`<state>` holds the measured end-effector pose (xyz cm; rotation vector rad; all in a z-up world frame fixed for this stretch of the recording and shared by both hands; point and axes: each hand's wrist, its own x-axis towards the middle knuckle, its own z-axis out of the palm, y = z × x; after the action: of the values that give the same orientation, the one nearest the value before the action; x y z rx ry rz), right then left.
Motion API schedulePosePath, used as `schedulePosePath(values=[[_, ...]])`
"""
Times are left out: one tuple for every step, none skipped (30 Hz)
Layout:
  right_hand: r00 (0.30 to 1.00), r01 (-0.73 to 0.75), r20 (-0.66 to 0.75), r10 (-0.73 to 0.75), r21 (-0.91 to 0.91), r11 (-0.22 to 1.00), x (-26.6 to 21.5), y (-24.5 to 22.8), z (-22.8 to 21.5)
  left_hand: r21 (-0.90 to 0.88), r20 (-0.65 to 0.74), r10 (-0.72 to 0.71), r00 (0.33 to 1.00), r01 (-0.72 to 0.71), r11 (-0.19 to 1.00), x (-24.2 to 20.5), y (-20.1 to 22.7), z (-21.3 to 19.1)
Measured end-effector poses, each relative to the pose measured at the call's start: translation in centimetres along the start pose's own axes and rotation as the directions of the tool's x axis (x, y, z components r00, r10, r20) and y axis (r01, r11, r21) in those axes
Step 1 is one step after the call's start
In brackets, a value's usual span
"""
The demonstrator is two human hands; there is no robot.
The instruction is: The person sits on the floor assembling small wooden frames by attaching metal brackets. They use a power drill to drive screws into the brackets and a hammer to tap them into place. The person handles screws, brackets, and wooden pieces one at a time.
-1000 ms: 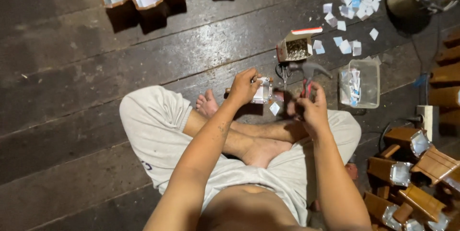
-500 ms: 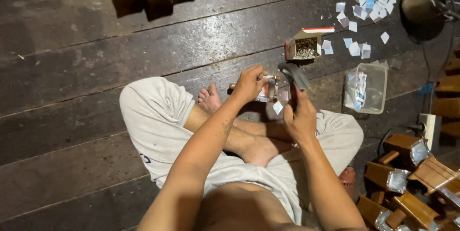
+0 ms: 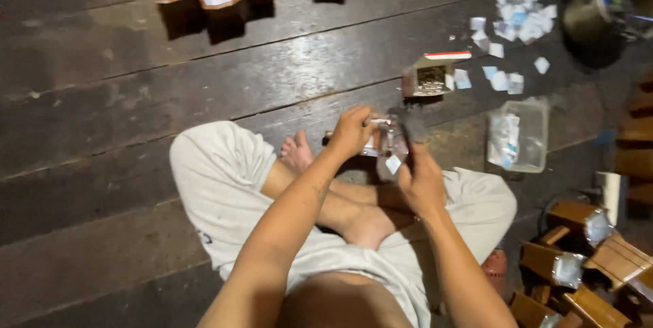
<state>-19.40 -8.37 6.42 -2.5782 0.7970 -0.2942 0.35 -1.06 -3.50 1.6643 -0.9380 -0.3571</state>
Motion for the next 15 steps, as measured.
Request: schedulePosePath(values=[[0.996,0.039,-0.080,-0.038,0.006,0.999,-0.2,1.6,0.9,0.009,-0.011,0.018,1.000,-0.018,1.000,0.4,0.2,-0.3],[0.986,0.054,-0.156,-0.055,-0.007,0.999,-1.4,3.4,1.3,-0.005,-0.005,0.033,0.999,-0.033,0.999,0.3,0.8,0.3],[0.989,0.038,-0.146,-0.039,-0.008,0.999,-2.0,2.5,1.1,-0.013,0.008,0.021,1.000,-0.021,1.000,-0.9,0.6,0.5],[0.999,0.019,-0.043,-0.021,-0.037,0.999,-1.0,1.8,0.9,-0.014,0.008,0.017,1.000,-0.017,1.000,-0.5,0.3,0.5],[0.998,0.003,0.059,0.001,-0.068,0.998,-0.1,1.0,0.7,-0.014,0.007,0.013,1.000,-0.013,1.000,-0.1,0.0,0.4],[0.999,0.018,0.049,-0.015,-0.068,0.998,0.1,2.3,0.9,-0.008,-0.006,0.025,1.000,-0.025,1.000,0.6,0.0,0.6],[0.998,0.048,-0.044,-0.050,-0.044,0.998,0.4,3.6,1.3,0.002,-0.013,0.053,0.998,-0.053,0.999,1.3,-0.2,0.8],[0.993,0.054,-0.104,-0.055,-0.012,0.998,-1.5,4.2,1.7,0.008,0.000,0.043,0.999,-0.043,0.999,-0.4,0.0,0.8],[0.996,0.045,-0.080,-0.045,-0.002,0.999,-1.7,2.5,1.3,0.010,0.007,0.017,1.000,-0.017,1.000,-1.6,-0.2,0.4],[0.999,-0.003,0.040,0.004,-0.043,0.999,-0.7,1.5,0.6,0.006,0.010,0.018,1.000,-0.018,1.000,-1.0,-0.4,0.6],[0.986,-0.046,0.157,0.059,-0.088,0.995,0.2,0.4,-0.2,0.003,0.013,0.019,1.000,-0.019,1.000,-0.3,-0.5,0.8],[0.988,-0.039,0.144,0.052,-0.092,0.995,0.6,0.2,-0.7,0.003,0.006,0.034,0.999,-0.034,0.999,0.2,0.1,0.9],[0.992,-0.038,0.117,0.046,-0.072,0.997,0.9,-0.1,-1.2,0.003,0.007,0.020,1.000,-0.020,1.000,0.6,0.6,0.9],[0.992,-0.041,0.114,0.045,-0.037,0.998,0.1,-1.0,-1.2,0.014,0.012,-0.022,1.000,0.022,1.000,-0.6,1.0,0.3],[0.991,-0.038,0.126,0.041,-0.025,0.999,0.5,-1.7,-1.2,0.025,0.010,-0.035,0.999,0.034,0.999,-0.6,0.5,0.0]])
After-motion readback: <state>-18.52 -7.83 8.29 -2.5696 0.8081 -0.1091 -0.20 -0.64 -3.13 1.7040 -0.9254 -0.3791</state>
